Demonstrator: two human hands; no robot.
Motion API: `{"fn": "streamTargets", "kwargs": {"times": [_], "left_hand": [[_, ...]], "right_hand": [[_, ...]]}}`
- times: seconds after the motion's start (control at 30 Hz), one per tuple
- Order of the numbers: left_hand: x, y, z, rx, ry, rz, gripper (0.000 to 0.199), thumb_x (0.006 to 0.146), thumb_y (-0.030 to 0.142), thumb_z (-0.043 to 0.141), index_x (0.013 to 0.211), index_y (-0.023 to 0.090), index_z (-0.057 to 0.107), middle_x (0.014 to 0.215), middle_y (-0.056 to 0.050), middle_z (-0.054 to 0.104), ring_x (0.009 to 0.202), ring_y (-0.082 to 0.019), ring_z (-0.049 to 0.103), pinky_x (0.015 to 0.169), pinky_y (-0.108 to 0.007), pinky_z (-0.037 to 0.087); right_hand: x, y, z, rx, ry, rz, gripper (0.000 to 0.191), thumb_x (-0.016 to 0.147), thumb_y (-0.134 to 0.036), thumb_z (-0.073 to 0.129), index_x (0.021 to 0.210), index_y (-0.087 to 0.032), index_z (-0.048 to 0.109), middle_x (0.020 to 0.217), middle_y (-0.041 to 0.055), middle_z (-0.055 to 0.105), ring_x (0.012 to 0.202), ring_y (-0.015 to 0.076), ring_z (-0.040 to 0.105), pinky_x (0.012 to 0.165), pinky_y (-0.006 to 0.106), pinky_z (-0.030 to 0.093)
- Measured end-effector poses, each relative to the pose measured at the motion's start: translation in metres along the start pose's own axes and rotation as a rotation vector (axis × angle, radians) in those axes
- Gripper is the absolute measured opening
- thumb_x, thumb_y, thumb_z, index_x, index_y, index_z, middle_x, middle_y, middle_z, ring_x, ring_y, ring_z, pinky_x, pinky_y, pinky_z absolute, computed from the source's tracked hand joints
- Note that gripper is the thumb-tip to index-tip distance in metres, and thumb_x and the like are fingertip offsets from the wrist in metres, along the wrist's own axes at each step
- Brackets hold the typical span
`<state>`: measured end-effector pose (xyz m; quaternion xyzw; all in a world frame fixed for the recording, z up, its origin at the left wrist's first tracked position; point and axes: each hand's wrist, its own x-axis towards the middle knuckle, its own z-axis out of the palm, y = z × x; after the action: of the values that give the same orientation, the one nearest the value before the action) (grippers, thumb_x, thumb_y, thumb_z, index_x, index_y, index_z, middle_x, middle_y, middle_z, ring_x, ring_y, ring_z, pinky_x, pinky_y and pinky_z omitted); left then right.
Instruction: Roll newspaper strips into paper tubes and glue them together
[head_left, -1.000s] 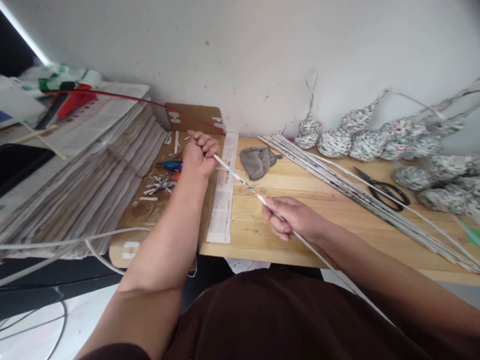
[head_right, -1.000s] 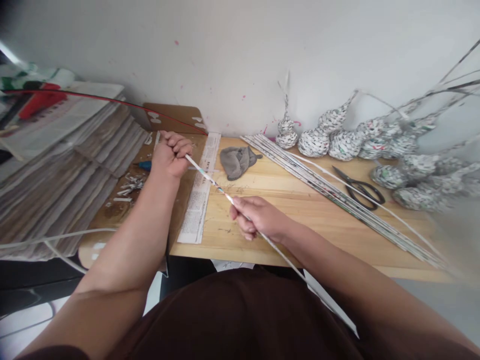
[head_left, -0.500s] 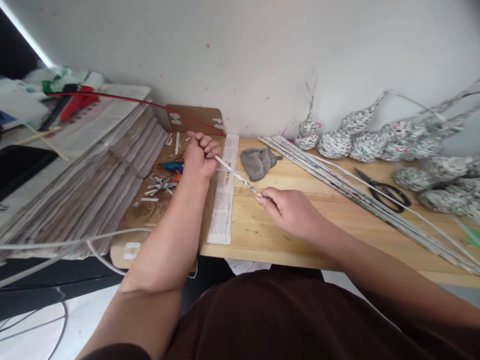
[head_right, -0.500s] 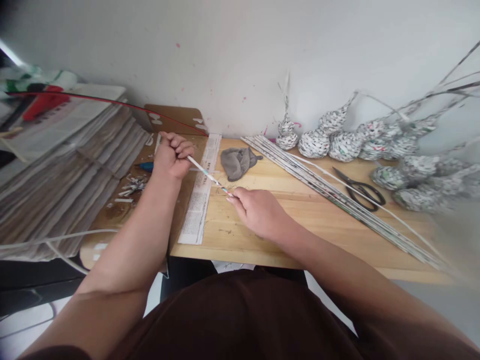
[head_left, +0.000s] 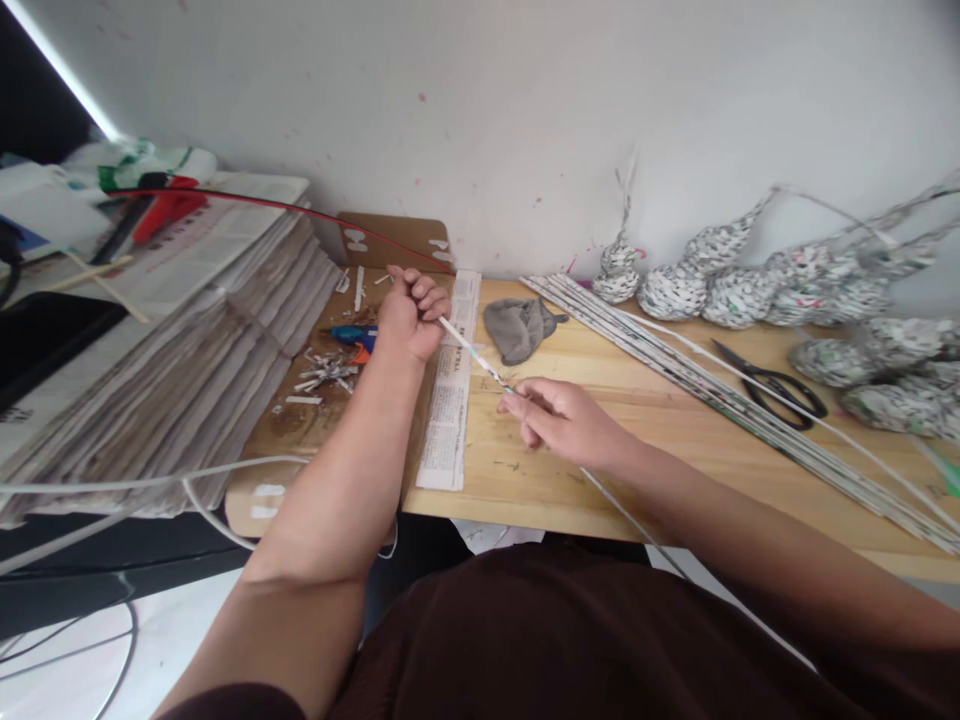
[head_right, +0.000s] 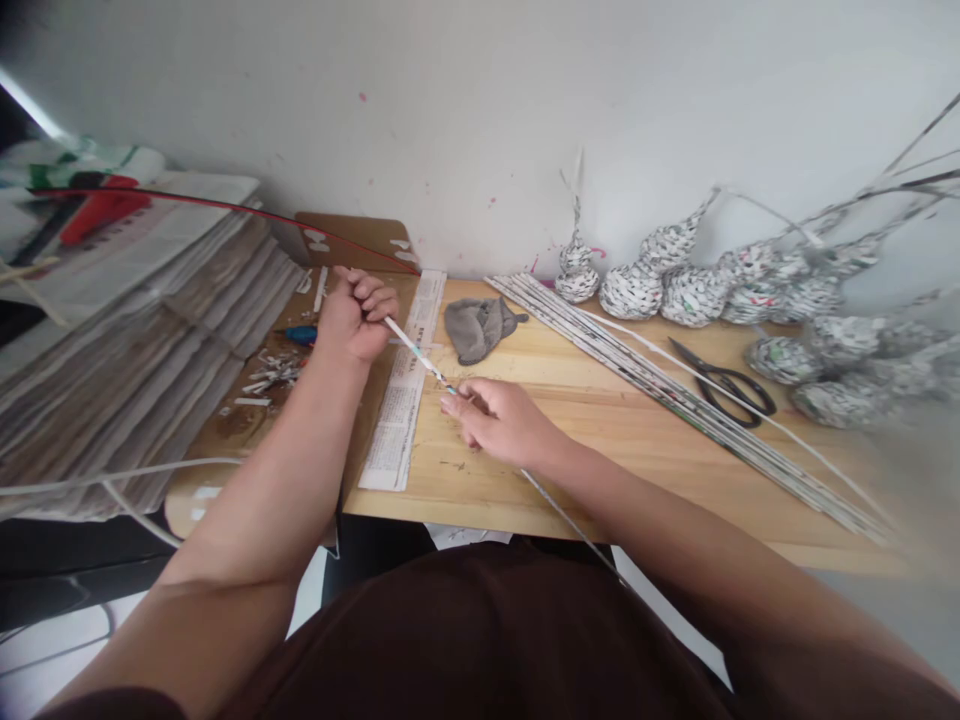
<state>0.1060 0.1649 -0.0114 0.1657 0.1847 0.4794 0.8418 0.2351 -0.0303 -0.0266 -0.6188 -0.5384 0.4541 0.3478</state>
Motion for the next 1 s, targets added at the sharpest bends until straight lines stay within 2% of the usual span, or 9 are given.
{"fn": "streamTargets", "kwargs": {"times": [0.07, 0.13, 0.2, 0.3, 0.37, 0.5, 0.73, 0.9, 1.0], "left_hand": [[0.000, 0.000, 0.000, 0.008, 0.006, -0.004, 0.042, 0.092, 0.039, 0.045, 0.057, 0.018, 0.036, 0.045, 0.008, 0.030, 0.033, -0.004, 0.029, 0.030, -0.014, 0.022], [0.000, 0.000, -0.001, -0.010, -0.001, -0.010, 0.043, 0.093, 0.038, 0.043, 0.056, 0.018, 0.035, 0.045, 0.008, 0.029, 0.033, -0.004, 0.029, 0.030, -0.014, 0.021], [0.000, -0.001, -0.001, -0.037, -0.016, -0.017, 0.043, 0.095, 0.036, 0.039, 0.056, 0.018, 0.035, 0.044, 0.007, 0.028, 0.032, -0.005, 0.028, 0.029, -0.015, 0.020], [-0.001, -0.001, -0.001, -0.032, -0.006, -0.012, 0.044, 0.097, 0.034, 0.036, 0.055, 0.018, 0.035, 0.044, 0.007, 0.028, 0.033, -0.005, 0.029, 0.030, -0.014, 0.020], [-0.001, -0.001, 0.000, -0.018, 0.004, -0.013, 0.043, 0.095, 0.034, 0.040, 0.055, 0.018, 0.035, 0.044, 0.007, 0.029, 0.033, -0.004, 0.029, 0.029, -0.014, 0.020], [0.001, -0.001, -0.001, -0.031, -0.010, -0.021, 0.041, 0.093, 0.035, 0.046, 0.056, 0.018, 0.037, 0.044, 0.007, 0.030, 0.032, -0.004, 0.029, 0.029, -0.014, 0.021], [0.002, -0.002, -0.001, -0.053, 0.010, -0.037, 0.042, 0.093, 0.041, 0.043, 0.058, 0.019, 0.037, 0.044, 0.008, 0.030, 0.031, -0.004, 0.029, 0.028, -0.014, 0.021], [0.000, -0.005, 0.001, -0.026, 0.064, -0.028, 0.042, 0.092, 0.042, 0.044, 0.058, 0.018, 0.036, 0.044, 0.008, 0.030, 0.031, -0.004, 0.028, 0.029, -0.014, 0.021], [0.000, -0.006, 0.001, -0.049, 0.075, -0.025, 0.042, 0.093, 0.042, 0.041, 0.058, 0.019, 0.037, 0.043, 0.008, 0.030, 0.030, -0.004, 0.028, 0.028, -0.015, 0.020]], "right_hand": [[0.005, -0.003, 0.000, -0.184, 0.119, -0.095, 0.029, 0.088, -0.045, 0.053, 0.079, -0.018, 0.060, 0.057, -0.0010, 0.058, 0.048, 0.0092, 0.048, 0.052, 0.024, 0.036], [0.007, -0.001, 0.000, -0.190, 0.141, -0.092, 0.029, 0.089, -0.042, 0.051, 0.077, -0.018, 0.061, 0.054, -0.0014, 0.056, 0.046, 0.0093, 0.048, 0.052, 0.025, 0.036], [0.008, 0.003, 0.000, 0.035, 0.067, -0.001, 0.031, 0.091, -0.043, 0.045, 0.081, -0.018, 0.060, 0.050, -0.0031, 0.052, 0.044, 0.0102, 0.050, 0.050, 0.025, 0.037], [0.006, 0.008, 0.001, 0.448, -0.117, 0.130, 0.036, 0.091, -0.050, 0.044, 0.083, -0.017, 0.056, 0.045, -0.0059, 0.046, 0.041, 0.0108, 0.050, 0.046, 0.024, 0.038], [0.006, 0.006, 0.002, 0.520, -0.188, 0.148, 0.038, 0.089, -0.052, 0.047, 0.084, -0.016, 0.057, 0.047, -0.0051, 0.049, 0.042, 0.0110, 0.052, 0.045, 0.023, 0.039], [0.011, 0.000, 0.002, 0.268, -0.137, 0.098, 0.040, 0.090, -0.052, 0.047, 0.087, -0.014, 0.061, 0.051, -0.0010, 0.057, 0.046, 0.0100, 0.055, 0.046, 0.021, 0.042], [0.017, 0.000, 0.006, 0.072, -0.033, 0.016, 0.035, 0.093, -0.044, 0.043, 0.080, -0.016, 0.060, 0.050, -0.0001, 0.059, 0.044, 0.0097, 0.054, 0.048, 0.022, 0.041], [0.013, -0.005, 0.006, -0.185, 0.024, -0.069, 0.034, 0.096, -0.038, 0.037, 0.081, -0.017, 0.059, 0.053, -0.0004, 0.060, 0.047, 0.0105, 0.055, 0.056, 0.024, 0.042], [0.016, -0.009, 0.006, -0.381, 0.084, -0.156, 0.028, 0.094, -0.036, 0.041, 0.084, -0.018, 0.060, 0.057, -0.0001, 0.061, 0.051, 0.0118, 0.055, 0.057, 0.026, 0.039]]}}
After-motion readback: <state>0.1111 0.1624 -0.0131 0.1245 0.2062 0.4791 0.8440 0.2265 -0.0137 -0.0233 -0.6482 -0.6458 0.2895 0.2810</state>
